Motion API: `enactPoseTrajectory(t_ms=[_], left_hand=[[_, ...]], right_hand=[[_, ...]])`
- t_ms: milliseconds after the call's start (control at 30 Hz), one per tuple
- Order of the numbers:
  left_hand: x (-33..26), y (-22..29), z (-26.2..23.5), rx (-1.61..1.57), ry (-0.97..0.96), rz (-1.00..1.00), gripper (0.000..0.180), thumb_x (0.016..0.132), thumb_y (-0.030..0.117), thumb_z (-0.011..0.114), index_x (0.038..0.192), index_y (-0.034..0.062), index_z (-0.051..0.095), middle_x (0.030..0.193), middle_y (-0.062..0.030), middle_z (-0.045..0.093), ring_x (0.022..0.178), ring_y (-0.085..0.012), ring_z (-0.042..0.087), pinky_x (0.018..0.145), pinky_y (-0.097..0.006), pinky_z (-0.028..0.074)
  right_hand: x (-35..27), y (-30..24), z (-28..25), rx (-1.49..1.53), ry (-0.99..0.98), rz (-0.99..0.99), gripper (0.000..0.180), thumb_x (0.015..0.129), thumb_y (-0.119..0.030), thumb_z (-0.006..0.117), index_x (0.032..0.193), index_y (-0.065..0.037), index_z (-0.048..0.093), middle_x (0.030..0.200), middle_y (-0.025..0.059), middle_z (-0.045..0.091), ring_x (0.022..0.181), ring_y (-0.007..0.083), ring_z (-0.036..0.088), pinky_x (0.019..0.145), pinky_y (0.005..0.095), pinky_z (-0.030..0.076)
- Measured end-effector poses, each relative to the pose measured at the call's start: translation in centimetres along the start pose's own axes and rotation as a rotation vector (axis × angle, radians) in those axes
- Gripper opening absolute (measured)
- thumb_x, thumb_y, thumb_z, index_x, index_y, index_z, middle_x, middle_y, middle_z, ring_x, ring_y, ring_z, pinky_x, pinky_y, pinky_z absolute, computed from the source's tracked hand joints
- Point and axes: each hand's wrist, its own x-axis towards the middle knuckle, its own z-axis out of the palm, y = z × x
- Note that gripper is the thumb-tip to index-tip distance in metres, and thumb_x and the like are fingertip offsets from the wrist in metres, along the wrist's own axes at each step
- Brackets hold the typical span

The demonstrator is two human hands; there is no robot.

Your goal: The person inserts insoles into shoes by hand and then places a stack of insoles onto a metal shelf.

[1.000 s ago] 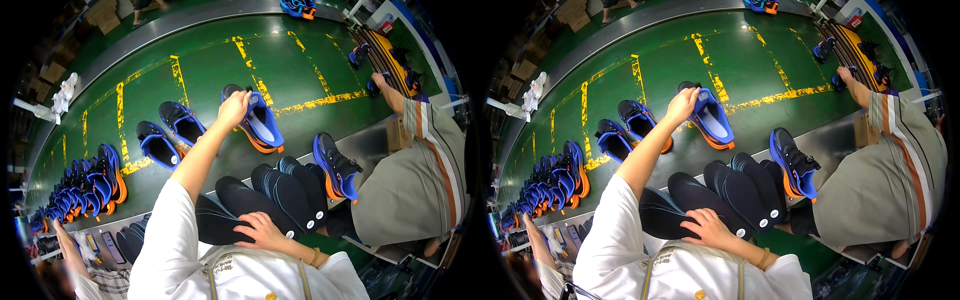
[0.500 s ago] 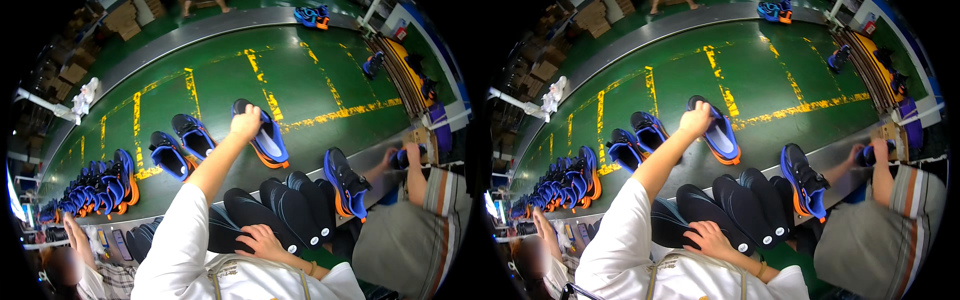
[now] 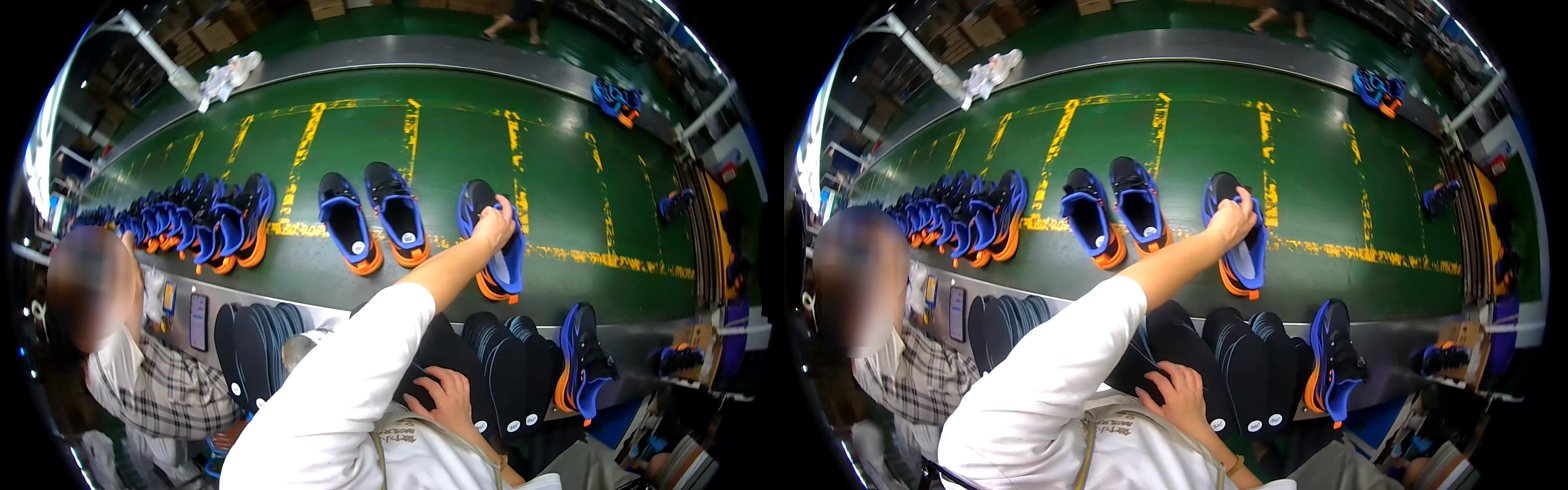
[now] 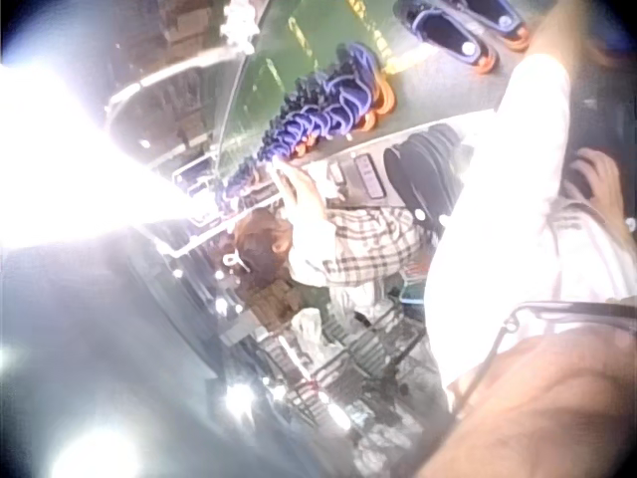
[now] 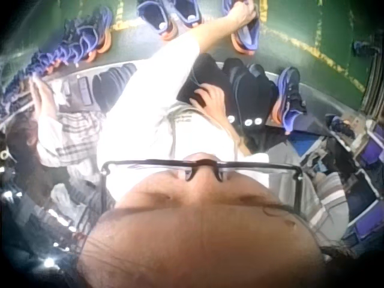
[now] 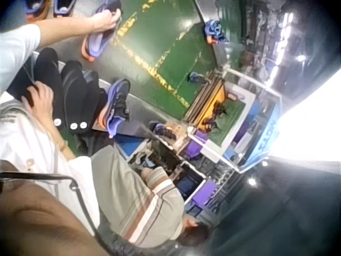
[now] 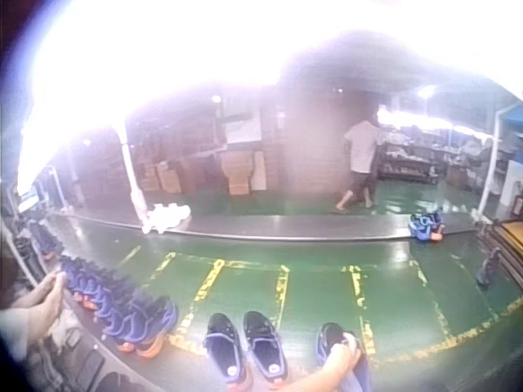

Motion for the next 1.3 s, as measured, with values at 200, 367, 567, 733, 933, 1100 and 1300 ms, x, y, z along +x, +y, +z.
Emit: enactPoseTrajectory(t_ms=[200, 367, 567, 733, 933, 1100, 1300], left_hand=[[-3.0, -4.2, -2.4, -0.810, 0.051, -0.081, 0.024, 0.076, 0.010, 0.051, 0.099, 0.0020, 0.056, 0.124, -0.0214, 0.043, 0.074, -0.0317, 0.061, 0.070, -0.035, 0.049], [-9.1, -10.6, -4.3, -1.718, 0.404, -0.358, 0.012, 0.072, 0.013, 0.060, 0.076, 0.0019, 0.062, 0.069, -0.0038, 0.058, 0.063, -0.0101, 0.053, 0.057, -0.025, 0.044], [-21.0, -20.5, -1.2, -0.972, 0.307, -0.757, 0.032, 0.074, 0.027, 0.065, 0.065, 0.0035, 0.045, 0.058, -0.0063, 0.045, 0.057, -0.0146, 0.048, 0.053, -0.028, 0.040], [-24.4, -22.2, 6.8, -0.932, 0.209, -0.692, 0.034, 0.082, 0.030, 0.059, 0.101, 0.0023, 0.060, 0.093, -0.0158, 0.063, 0.088, -0.0232, 0.061, 0.076, -0.032, 0.047], [-22.8, -24.4, 7.8, -1.128, 0.049, -0.717, 0.036, 0.085, 0.037, 0.050, 0.101, 0.0076, 0.063, 0.098, -0.0139, 0.063, 0.093, -0.0300, 0.058, 0.080, -0.036, 0.045], [-18.8, -23.1, 0.2, -0.868, -0.058, -0.566, 0.055, 0.072, 0.055, 0.059, 0.098, 0.0072, 0.064, 0.094, -0.0142, 0.063, 0.091, -0.0304, 0.058, 0.079, -0.037, 0.046], [-14.6, -19.8, 3.0, -0.939, -0.022, -0.394, 0.050, 0.076, 0.049, 0.059, 0.084, 0.0000, 0.063, 0.078, -0.0184, 0.061, 0.075, -0.0323, 0.059, 0.069, -0.038, 0.046]], right_hand=[[0.1, 0.2, -0.3, -0.057, -0.003, -0.007, 0.029, 0.066, -0.026, 0.071, 0.090, -0.012, 0.060, 0.102, 0.0051, 0.051, 0.095, 0.0243, 0.048, 0.084, 0.0380, 0.035], [0.2, 0.1, -0.7, -0.041, -0.008, -0.004, 0.030, 0.065, -0.024, 0.071, 0.090, -0.012, 0.059, 0.102, 0.0053, 0.051, 0.096, 0.0245, 0.048, 0.084, 0.0379, 0.034], [0.2, 0.2, -0.9, -0.039, 0.012, 0.029, 0.031, 0.063, -0.021, 0.072, 0.089, -0.011, 0.058, 0.102, 0.0058, 0.052, 0.096, 0.0248, 0.048, 0.084, 0.0385, 0.034], [0.2, -0.1, -0.9, -0.038, -0.002, 0.042, 0.030, 0.063, -0.019, 0.071, 0.089, -0.010, 0.058, 0.103, 0.0063, 0.052, 0.096, 0.0249, 0.048, 0.084, 0.0391, 0.034], [0.2, 0.1, -1.0, -0.054, 0.024, 0.034, 0.030, 0.062, -0.019, 0.072, 0.087, -0.010, 0.058, 0.100, 0.0059, 0.053, 0.094, 0.0244, 0.050, 0.083, 0.0382, 0.035], [0.3, 0.4, -1.5, -0.075, 0.031, 0.056, 0.028, 0.063, -0.018, 0.071, 0.086, -0.010, 0.058, 0.099, 0.0055, 0.053, 0.092, 0.0240, 0.050, 0.082, 0.0377, 0.035], [-0.3, 0.9, -1.3, -0.075, 0.037, 0.025, 0.028, 0.063, -0.019, 0.071, 0.086, -0.011, 0.058, 0.099, 0.0047, 0.053, 0.091, 0.0239, 0.050, 0.082, 0.0373, 0.035]])
